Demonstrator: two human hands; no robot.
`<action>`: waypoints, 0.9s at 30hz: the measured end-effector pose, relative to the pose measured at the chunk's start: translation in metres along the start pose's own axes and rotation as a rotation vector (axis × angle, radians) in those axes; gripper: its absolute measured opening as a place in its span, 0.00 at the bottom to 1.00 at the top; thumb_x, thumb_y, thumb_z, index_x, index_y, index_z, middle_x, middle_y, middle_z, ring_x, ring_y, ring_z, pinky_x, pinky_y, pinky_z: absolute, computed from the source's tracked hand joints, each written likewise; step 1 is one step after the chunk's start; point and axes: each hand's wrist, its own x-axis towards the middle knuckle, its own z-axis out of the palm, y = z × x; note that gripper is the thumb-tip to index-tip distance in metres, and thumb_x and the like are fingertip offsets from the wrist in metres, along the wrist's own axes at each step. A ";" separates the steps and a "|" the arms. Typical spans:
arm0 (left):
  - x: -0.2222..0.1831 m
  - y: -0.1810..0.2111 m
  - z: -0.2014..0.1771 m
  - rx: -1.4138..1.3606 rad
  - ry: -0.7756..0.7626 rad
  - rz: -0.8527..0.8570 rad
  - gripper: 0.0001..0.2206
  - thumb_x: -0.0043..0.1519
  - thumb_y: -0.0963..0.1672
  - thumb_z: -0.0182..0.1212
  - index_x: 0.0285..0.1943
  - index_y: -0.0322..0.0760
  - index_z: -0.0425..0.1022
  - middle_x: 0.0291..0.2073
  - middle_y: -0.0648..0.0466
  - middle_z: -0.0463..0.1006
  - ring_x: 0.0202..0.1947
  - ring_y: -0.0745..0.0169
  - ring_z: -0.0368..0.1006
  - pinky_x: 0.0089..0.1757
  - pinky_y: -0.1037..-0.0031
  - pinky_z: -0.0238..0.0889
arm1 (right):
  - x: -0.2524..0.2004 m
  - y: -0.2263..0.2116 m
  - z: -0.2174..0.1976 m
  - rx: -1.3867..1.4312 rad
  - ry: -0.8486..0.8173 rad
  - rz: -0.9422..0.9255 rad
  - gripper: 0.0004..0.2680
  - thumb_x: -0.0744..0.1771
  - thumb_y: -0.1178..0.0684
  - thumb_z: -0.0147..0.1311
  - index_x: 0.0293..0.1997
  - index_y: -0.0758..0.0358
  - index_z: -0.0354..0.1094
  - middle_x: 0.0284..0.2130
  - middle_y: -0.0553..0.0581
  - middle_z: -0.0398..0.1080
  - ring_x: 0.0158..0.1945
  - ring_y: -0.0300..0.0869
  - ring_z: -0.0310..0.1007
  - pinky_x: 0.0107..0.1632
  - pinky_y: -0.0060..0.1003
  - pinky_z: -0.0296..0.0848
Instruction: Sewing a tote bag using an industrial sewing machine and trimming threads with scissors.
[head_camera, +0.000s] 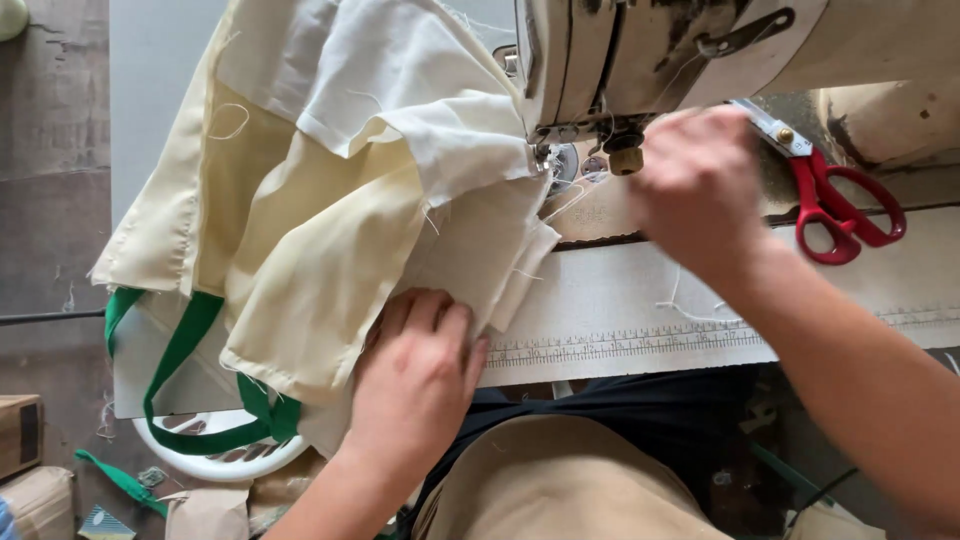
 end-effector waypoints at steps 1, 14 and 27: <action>0.000 0.002 -0.007 0.003 0.065 -0.011 0.10 0.52 0.47 0.60 0.31 0.39 0.66 0.32 0.52 0.67 0.36 0.53 0.63 0.34 0.69 0.60 | -0.007 0.005 -0.006 -0.059 -0.115 0.155 0.04 0.63 0.56 0.52 0.38 0.53 0.67 0.26 0.47 0.62 0.33 0.43 0.62 0.42 0.41 0.55; 0.029 0.015 -0.036 0.015 0.237 0.189 0.04 0.59 0.39 0.42 0.33 0.38 0.62 0.21 0.55 0.60 0.20 0.59 0.57 0.22 0.71 0.53 | 0.015 -0.119 0.019 0.444 -0.024 -0.091 0.05 0.57 0.57 0.47 0.31 0.63 0.67 0.28 0.60 0.68 0.34 0.59 0.65 0.41 0.55 0.60; 0.033 0.029 -0.023 0.364 0.354 0.378 0.10 0.59 0.39 0.45 0.24 0.44 0.65 0.19 0.58 0.58 0.18 0.63 0.54 0.20 0.75 0.44 | 0.017 -0.064 -0.036 0.338 0.023 0.055 0.09 0.63 0.58 0.53 0.47 0.59 0.68 0.40 0.52 0.68 0.47 0.45 0.64 0.48 0.39 0.54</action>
